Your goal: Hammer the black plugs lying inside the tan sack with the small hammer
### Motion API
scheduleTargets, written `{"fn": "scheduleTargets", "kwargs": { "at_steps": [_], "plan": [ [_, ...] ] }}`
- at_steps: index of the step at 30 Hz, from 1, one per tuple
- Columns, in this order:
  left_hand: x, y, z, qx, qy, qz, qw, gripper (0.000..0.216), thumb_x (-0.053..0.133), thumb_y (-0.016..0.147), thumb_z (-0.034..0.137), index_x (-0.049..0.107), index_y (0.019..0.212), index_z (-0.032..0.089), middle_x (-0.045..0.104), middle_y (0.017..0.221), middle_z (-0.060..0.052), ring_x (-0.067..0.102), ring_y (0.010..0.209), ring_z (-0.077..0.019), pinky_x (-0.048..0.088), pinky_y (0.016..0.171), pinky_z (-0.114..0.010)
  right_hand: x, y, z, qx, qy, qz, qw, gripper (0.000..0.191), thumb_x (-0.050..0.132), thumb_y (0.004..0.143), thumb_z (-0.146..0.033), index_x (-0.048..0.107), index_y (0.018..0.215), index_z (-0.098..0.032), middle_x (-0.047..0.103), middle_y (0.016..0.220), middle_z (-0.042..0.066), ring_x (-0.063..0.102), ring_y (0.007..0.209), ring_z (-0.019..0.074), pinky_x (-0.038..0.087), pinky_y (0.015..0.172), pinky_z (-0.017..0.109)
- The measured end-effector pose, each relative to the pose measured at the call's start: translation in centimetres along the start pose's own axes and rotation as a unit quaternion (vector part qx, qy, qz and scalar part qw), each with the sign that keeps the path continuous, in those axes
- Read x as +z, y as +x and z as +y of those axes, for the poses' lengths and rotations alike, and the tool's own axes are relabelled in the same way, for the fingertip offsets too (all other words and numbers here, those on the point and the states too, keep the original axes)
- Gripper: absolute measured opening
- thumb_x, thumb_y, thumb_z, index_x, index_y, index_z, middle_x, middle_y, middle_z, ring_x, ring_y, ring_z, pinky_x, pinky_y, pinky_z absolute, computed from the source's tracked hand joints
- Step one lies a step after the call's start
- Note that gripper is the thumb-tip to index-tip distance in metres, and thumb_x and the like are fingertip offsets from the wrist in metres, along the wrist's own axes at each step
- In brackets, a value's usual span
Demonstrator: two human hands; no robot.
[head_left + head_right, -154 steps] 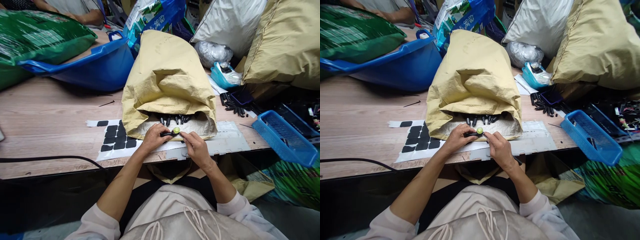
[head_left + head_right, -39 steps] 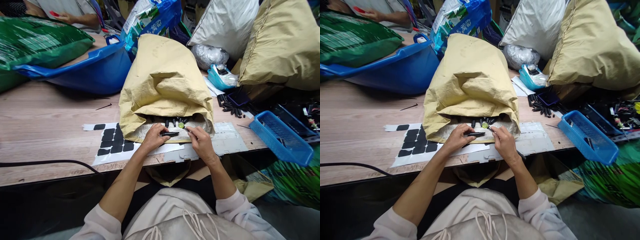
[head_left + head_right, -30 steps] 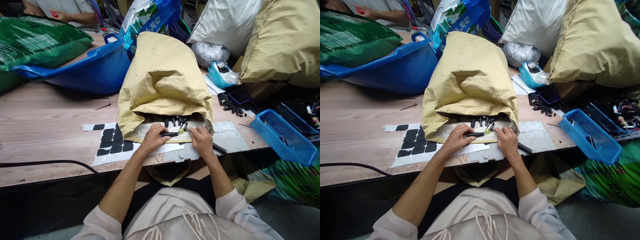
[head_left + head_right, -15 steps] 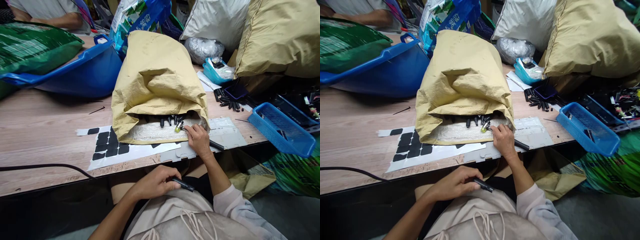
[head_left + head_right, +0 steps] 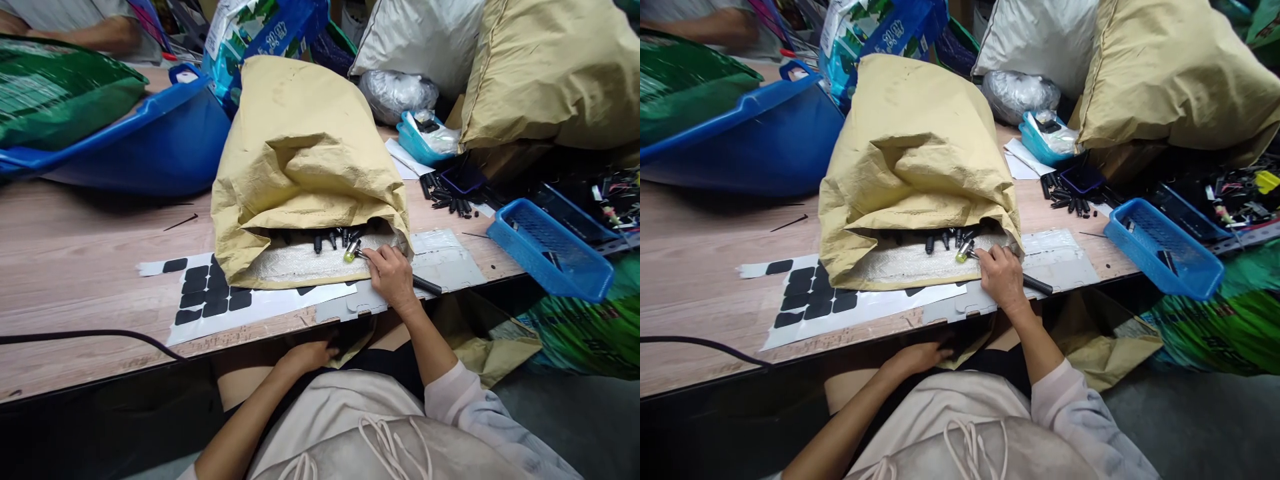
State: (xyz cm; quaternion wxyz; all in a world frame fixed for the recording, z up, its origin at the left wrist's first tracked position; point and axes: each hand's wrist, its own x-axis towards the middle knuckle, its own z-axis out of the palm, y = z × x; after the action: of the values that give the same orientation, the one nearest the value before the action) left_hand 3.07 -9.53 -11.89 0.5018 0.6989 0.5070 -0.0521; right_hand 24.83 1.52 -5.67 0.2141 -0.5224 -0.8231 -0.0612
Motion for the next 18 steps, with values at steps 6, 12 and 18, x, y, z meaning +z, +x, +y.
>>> {"fn": "scheduleTargets", "kwargs": {
  "at_steps": [6, 12, 18],
  "plan": [
    [-7.9, -4.9, 5.1, 0.207, -0.051, 0.018, 0.977, 0.032, 0.055, 0.100, 0.043, 0.077, 0.114, 0.026, 0.081, 0.104, -0.003, 0.073, 0.090, -0.0222, 0.052, 0.082, -0.029, 0.2, 0.0, 0.1, 0.000, 0.003, 0.009, 1.000, 0.030, 0.053, 0.101, -0.020, 0.074, 0.123, -0.024, 0.066, 0.095, 0.008, 0.053, 0.093, 0.0250, 0.041, 0.083, 0.036],
    [-17.2, -0.7, 6.2, 0.054, 0.044, 0.416, 0.907, 0.032, 0.055, 0.097, 0.036, 0.075, 0.116, 0.020, 0.078, 0.112, -0.010, 0.070, 0.101, -0.0303, 0.053, 0.091, -0.040, 0.4, 0.0, 0.1, 0.000, 0.002, 0.009, 1.000, 0.030, 0.054, 0.101, -0.020, 0.074, 0.123, -0.024, 0.065, 0.095, 0.008, 0.053, 0.092, 0.0244, 0.041, 0.082, 0.035],
    [-22.7, 4.0, 5.0, 0.007, 0.111, 0.457, 0.882, 0.038, 0.051, 0.095, 0.025, 0.073, 0.127, 0.021, 0.075, 0.126, -0.011, 0.065, 0.120, -0.0336, 0.050, 0.105, -0.045, 0.4, 0.0, 0.1, -0.002, 0.007, 0.013, 1.000, 0.029, 0.054, 0.100, -0.020, 0.074, 0.122, -0.025, 0.064, 0.094, 0.008, 0.052, 0.091, 0.0244, 0.041, 0.081, 0.036]
  ]
}}
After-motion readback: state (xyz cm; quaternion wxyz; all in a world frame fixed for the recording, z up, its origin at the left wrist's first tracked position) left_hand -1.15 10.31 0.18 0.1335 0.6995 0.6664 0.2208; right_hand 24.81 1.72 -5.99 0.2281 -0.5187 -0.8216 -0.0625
